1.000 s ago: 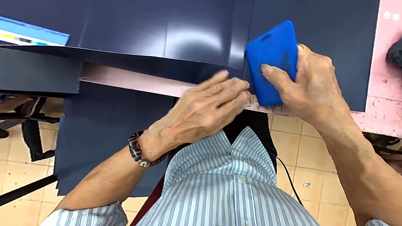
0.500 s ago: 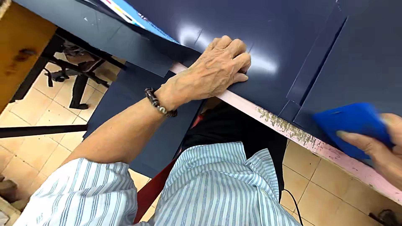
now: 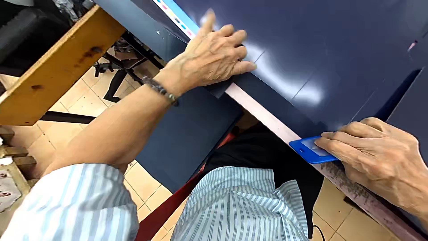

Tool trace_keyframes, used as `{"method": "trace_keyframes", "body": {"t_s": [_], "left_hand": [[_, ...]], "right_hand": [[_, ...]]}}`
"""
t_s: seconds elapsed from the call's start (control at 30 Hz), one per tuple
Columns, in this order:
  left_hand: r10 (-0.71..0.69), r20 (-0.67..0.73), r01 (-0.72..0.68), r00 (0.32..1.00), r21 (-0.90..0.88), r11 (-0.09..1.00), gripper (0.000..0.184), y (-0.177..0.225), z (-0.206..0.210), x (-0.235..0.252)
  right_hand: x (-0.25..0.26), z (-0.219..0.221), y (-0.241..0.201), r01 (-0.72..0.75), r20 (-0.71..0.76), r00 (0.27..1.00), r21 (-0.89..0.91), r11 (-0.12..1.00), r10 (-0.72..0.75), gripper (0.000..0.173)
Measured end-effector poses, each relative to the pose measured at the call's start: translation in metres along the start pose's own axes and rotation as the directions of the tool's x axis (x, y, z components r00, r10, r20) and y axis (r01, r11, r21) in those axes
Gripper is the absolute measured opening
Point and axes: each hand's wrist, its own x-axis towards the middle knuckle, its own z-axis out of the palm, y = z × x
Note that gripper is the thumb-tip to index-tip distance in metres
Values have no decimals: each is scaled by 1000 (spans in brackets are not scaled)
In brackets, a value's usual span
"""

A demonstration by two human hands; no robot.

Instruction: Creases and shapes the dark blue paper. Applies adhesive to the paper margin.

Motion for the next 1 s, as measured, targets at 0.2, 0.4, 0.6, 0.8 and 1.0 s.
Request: {"method": "trace_keyframes", "body": {"t_s": [0.2,0.4,0.6,0.8,1.0], "left_hand": [[89,62,-86,994,-51,995,57,-2,5,27],[93,-213,-130,973,-166,978,36,-13,17,29],[-501,-692,387,519,-332,860,25,13,-19,-47],[-793,32,575,609,-706,413,43,-11,5,-67],[-751,11,120,661,-989,91,87,33,8,-21]], "right_hand": [[76,32,24,162,-52,986,28,986,-160,22],[141,81,39,203,-224,952,-55,978,-210,21],[139,85,39,223,-245,943,-38,974,-226,20],[140,89,44,253,-274,927,-48,966,-257,23],[133,89,46,260,-305,913,-71,963,-269,28]]}}
